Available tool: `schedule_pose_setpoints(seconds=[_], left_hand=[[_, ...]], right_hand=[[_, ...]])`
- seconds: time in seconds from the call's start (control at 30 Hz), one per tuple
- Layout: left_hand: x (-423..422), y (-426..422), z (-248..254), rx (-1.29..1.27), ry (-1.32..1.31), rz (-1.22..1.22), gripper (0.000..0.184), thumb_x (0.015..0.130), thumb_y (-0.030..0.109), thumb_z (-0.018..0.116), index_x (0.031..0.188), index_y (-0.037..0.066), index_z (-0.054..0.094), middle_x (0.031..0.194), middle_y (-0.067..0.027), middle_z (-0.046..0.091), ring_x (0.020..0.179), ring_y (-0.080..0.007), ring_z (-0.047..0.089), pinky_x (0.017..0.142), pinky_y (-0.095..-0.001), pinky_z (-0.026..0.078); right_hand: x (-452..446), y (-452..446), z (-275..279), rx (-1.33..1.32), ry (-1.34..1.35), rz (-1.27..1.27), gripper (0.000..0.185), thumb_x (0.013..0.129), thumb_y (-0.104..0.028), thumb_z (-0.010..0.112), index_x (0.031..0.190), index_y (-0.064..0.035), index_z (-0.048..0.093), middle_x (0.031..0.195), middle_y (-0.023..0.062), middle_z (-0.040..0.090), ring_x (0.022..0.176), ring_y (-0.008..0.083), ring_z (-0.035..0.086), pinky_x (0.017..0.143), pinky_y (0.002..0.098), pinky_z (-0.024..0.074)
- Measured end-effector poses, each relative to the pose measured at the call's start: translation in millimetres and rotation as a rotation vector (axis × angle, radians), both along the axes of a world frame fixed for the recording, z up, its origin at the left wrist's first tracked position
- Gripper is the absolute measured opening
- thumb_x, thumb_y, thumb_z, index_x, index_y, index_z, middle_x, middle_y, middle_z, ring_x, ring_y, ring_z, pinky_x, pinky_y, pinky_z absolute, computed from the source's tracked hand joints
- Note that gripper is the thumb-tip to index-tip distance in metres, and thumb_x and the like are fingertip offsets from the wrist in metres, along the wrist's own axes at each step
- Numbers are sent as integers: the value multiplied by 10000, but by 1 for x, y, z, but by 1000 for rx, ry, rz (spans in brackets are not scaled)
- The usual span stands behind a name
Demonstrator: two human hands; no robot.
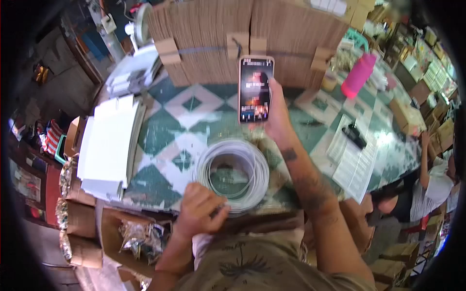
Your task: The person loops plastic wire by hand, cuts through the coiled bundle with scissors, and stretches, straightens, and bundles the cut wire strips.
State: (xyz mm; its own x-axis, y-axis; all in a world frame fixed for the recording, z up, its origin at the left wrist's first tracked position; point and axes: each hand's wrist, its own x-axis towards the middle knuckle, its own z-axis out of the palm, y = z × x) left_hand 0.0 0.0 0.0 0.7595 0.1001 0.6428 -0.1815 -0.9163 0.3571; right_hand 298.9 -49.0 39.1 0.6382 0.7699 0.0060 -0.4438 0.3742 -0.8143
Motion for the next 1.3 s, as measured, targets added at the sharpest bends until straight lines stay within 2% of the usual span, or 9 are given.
schedule_pose_setpoints(seconds=[0.07, 0.2, 0.3, 0.57, 0.8, 0.9, 0.97, 1.13, 1.3], left_hand=[[5, -9, -26, -8, -51, 26, 156, 750, 181, 758, 873, 100, 706, 759, -16, 550, 673, -203, 491, 754, -355, 409], [8, -19, -6, -95, -152, 105, 145, 753, 193, 758, 852, 108, 694, 755, -16, 536, 675, -210, 488, 737, -346, 401], [8, -18, -1, -118, -112, 105, 149, 757, 200, 758, 852, 109, 688, 761, -17, 534, 685, -212, 491, 737, -345, 396], [3, -9, 19, -159, -50, 60, 114, 797, 166, 724, 874, 96, 677, 783, -27, 542, 712, -215, 494, 751, -350, 398], [-25, -6, 55, -262, -127, 88, 57, 830, 97, 675, 883, 79, 666, 810, -44, 554, 726, -228, 485, 774, -365, 400], [-19, -3, 59, -272, -174, 98, 53, 831, 81, 663, 884, 73, 664, 820, -49, 558, 726, -234, 480, 780, -371, 400], [-14, 0, 62, -291, -196, 94, 51, 833, 66, 652, 884, 67, 662, 830, -55, 562, 726, -239, 475, 787, -376, 400], [29, 31, 99, -154, -356, -16, 50, 815, 59, 619, 840, 69, 661, 840, -68, 543, 735, -223, 439, 772, -374, 376], [76, 61, 123, -161, -418, -284, 124, 875, 156, 573, 825, 74, 651, 847, -70, 517, 772, -205, 414, 744, -327, 345]], right_hand=[[13, 4, 6, 86, 17, 48, 681, 947, -644, 437, 1158, -38, 666, 831, 95, 734, 478, 138, 621, 279, 216, 376], [49, 15, 125, -38, -402, 148, 809, 949, -716, 356, 1046, 11, 697, 780, 83, 732, 468, 111, 612, 273, 225, 353], [90, 54, 199, -72, -424, -158, 781, 957, -686, 420, 1034, 36, 710, 802, 83, 737, 471, 101, 591, 336, 192, 310], [226, 151, 353, -398, -805, -147, 859, 937, -752, 381, 969, 30, 735, 768, 86, 698, 519, 130, 536, 432, 239, 377], [277, 177, 344, -593, -892, -252, 943, 902, -825, 344, 1096, 35, 679, 870, 177, 671, 736, 193, 583, 631, 336, 464], [285, 176, 344, -485, -855, -351, 895, 909, -798, 393, 1114, 33, 657, 892, 154, 669, 726, 177, 574, 646, 287, 457], [300, 169, 351, -414, -1242, -531, 779, 960, -712, 420, 1122, 13, 654, 950, 124, 680, 758, 151, 591, 693, 257, 465], [160, 68, 284, -125, -1478, -179, 599, 1026, -543, 427, 1200, -7, 632, 1051, 118, 676, 858, 163, 607, 778, 280, 483], [0, -57, 145, -343, -1155, 409, 487, 1067, -415, 432, 1283, -14, 605, 1160, 134, 666, 968, 193, 617, 855, 315, 495]])
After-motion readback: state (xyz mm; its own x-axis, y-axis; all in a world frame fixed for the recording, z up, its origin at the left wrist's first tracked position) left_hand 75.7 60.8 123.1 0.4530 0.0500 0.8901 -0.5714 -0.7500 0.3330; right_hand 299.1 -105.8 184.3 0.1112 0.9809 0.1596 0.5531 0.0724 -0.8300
